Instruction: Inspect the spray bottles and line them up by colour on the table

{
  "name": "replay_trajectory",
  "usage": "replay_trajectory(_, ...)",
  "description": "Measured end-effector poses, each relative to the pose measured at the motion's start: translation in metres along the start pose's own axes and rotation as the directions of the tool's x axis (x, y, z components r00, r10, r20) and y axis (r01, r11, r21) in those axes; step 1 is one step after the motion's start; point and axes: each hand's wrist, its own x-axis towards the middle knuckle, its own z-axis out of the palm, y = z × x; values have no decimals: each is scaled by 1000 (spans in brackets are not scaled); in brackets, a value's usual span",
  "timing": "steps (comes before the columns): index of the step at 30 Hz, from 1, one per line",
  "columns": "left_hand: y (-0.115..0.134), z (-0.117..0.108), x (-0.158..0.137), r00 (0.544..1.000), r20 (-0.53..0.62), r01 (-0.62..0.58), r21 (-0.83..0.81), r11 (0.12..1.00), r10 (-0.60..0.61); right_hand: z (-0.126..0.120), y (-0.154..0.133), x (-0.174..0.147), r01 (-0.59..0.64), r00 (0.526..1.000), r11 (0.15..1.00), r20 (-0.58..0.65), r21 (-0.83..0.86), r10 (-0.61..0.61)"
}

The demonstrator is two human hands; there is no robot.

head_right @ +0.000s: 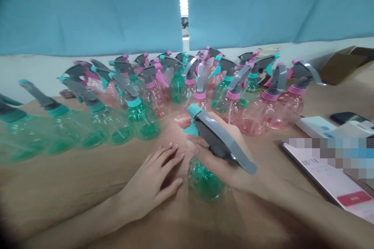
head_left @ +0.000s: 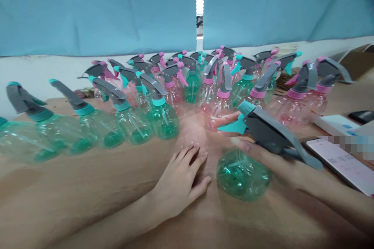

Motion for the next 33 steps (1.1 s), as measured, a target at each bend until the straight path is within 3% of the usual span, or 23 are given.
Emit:
replay_trajectory(5, 0, -1, 1, 1000, 10, -7, 0, 1000, 7, -4, -7, 4, -53, 991, 998, 127, 19, 50)
replay_trajectory(15, 0, -1, 0, 1000, 1, -6, 2, 1000, 6, -1, -26, 15, 40, 992, 999, 125, -35, -36)
replay_trajectory(22, 1, -2, 0, 1000, -6, -3, -11, 1000, 3, 1, -14, 7, 49, 997, 994, 63, -99, -43)
replay_trajectory(33, 1, -1, 0, 1000, -8, 2, -2, 1000, -2, 1, -8, 0, -33, 993, 999, 115, -42, 38)
